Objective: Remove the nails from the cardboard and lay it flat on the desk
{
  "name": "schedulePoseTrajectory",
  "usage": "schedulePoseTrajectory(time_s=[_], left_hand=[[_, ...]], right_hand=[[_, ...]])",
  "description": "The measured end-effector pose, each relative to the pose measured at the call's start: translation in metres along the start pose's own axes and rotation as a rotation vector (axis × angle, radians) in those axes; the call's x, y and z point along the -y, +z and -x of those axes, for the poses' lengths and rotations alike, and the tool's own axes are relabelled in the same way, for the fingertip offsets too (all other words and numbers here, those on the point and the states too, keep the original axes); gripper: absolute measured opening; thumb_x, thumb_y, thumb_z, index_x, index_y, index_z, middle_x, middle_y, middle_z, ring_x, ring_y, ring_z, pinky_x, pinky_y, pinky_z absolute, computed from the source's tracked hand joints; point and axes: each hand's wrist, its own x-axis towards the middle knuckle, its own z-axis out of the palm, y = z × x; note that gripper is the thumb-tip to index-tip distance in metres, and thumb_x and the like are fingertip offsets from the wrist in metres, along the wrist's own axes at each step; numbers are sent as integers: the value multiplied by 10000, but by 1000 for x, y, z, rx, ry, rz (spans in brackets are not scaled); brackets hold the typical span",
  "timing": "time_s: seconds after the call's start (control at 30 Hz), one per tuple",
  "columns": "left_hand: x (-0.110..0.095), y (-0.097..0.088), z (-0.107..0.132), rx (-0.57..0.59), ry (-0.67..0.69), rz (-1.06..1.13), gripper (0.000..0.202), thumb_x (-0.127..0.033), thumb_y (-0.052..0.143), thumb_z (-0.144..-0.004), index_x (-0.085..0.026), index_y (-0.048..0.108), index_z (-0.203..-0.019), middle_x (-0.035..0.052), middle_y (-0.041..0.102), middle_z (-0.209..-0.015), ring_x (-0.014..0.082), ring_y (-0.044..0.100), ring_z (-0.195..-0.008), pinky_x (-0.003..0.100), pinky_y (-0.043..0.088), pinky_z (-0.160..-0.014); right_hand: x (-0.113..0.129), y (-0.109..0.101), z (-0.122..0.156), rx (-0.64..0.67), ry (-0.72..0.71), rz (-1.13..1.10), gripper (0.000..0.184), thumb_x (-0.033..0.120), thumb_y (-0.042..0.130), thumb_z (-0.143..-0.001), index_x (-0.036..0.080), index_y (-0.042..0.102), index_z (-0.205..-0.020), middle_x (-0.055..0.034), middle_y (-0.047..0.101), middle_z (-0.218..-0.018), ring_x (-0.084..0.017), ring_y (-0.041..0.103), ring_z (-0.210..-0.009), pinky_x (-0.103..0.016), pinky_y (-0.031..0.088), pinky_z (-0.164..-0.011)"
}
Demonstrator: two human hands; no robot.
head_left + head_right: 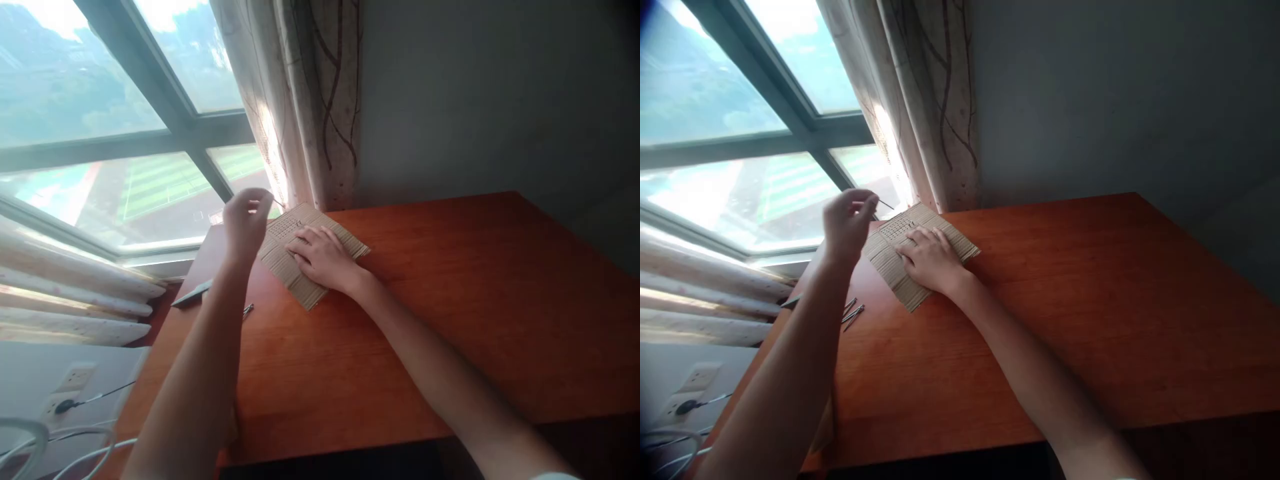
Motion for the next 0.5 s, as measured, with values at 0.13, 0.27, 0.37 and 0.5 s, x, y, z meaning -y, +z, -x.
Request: schedulePoseTrajectory(time_s=[0.13,0.27,0.37,0.5], left_hand=[[-16,-38,5,-51,18,108,201,-310,610,-900,-120,658,-949,64,730,-934,127,677,-810,269,532,-743],[3,-78,43,39,-51,-84,208,-324,705,-820,-145,698,-926,24,733,-895,139,661,-787,269,535,-728],[37,-101,81,228,-92,-264,196,-376,658,-836,-215,723,-927,-15,738,-865,136,630,-709,277,517,-714],[69,-117,119,442,37,-443,259,-426,546,-907,-244,728,-936,38,739,-983,181,656,-799,291,496,-742]], right_hand=[[0,1,1,-6,6,2,352,281,466,-980,253,665,-1269,-82,555,-1429,-253,427,-1368,-504,250,-1182],[-1,2,0,2,-3,-4,357,289,471,-979,255,661,-1279,-85,543,-1441,-254,416,-1374,-505,249,-1181],[-2,3,-1,3,-1,-2,359,292,469,-981,255,659,-1283,-86,539,-1444,-254,407,-1382,-507,242,-1184],[-3,5,-1,5,2,0,359,290,469,-982,254,658,-1285,-87,535,-1449,-256,397,-1392,-510,241,-1187]])
